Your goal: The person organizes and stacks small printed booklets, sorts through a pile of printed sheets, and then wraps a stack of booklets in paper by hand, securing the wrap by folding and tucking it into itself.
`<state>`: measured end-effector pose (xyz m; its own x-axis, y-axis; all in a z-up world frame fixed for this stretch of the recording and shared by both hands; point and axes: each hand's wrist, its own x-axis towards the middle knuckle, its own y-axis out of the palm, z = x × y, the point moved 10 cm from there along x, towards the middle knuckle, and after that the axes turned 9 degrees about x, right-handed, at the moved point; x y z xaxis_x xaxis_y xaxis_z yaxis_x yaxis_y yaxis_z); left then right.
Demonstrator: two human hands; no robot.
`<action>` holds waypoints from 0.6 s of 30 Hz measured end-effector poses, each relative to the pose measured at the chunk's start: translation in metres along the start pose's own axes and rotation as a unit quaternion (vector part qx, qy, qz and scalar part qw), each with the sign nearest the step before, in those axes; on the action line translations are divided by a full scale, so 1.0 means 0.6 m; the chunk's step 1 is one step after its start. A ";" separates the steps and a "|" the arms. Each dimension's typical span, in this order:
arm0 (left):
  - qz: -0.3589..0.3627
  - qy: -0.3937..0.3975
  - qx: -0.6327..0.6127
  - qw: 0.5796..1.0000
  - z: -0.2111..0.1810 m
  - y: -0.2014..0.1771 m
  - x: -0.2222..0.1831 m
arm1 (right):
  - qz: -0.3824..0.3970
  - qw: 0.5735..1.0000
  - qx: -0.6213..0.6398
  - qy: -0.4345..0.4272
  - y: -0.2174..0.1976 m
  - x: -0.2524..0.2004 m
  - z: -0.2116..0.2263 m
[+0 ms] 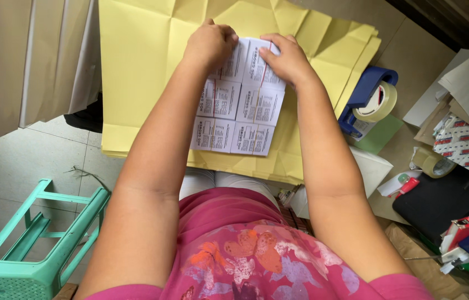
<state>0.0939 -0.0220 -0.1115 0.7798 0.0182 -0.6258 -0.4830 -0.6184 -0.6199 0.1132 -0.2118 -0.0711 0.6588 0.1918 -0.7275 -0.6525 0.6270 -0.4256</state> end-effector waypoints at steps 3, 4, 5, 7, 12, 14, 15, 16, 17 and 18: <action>0.025 -0.015 0.042 0.999 0.007 0.019 -0.002 | -0.010 1.000 0.005 0.001 0.014 -0.008 -0.018; 0.025 -0.016 0.042 0.999 0.004 0.014 -0.015 | -0.010 1.000 0.005 0.001 0.015 -0.014 -0.020; 0.033 -0.005 0.046 0.998 -0.004 0.009 -0.025 | -0.007 1.000 0.006 -0.001 0.015 -0.018 -0.020; 0.040 0.009 0.052 0.998 -0.020 0.001 -0.043 | -0.007 1.000 0.009 -0.004 0.014 -0.018 -0.035; -0.024 -0.025 0.275 0.961 -0.076 -0.060 -0.155 | -0.077 0.995 0.017 -0.057 0.014 -0.041 -0.054; -0.175 0.078 0.276 0.942 -0.092 -0.041 -0.212 | -0.179 0.972 0.017 -0.151 0.017 -0.078 -0.081; -0.322 0.178 0.262 0.892 -0.118 -0.044 -0.269 | -0.276 0.929 0.012 -0.245 0.008 -0.117 -0.083; -0.321 0.180 0.263 0.892 -0.109 -0.014 -0.298 | -0.278 0.929 0.013 -0.243 0.024 -0.145 -0.103; -0.346 0.243 0.225 0.878 -0.115 0.010 -0.342 | -0.313 0.907 0.017 -0.280 0.031 -0.185 -0.112; -0.368 0.304 0.186 0.859 -0.119 0.033 -0.388 | -0.347 0.883 0.020 -0.316 0.039 -0.228 -0.121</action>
<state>-0.0688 -0.0944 0.0555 0.9378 -0.1871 0.2924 0.2234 -0.3195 -0.9209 -0.0193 -0.2784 -0.0207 0.9803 0.1252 0.1525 -0.0033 0.7832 -0.6217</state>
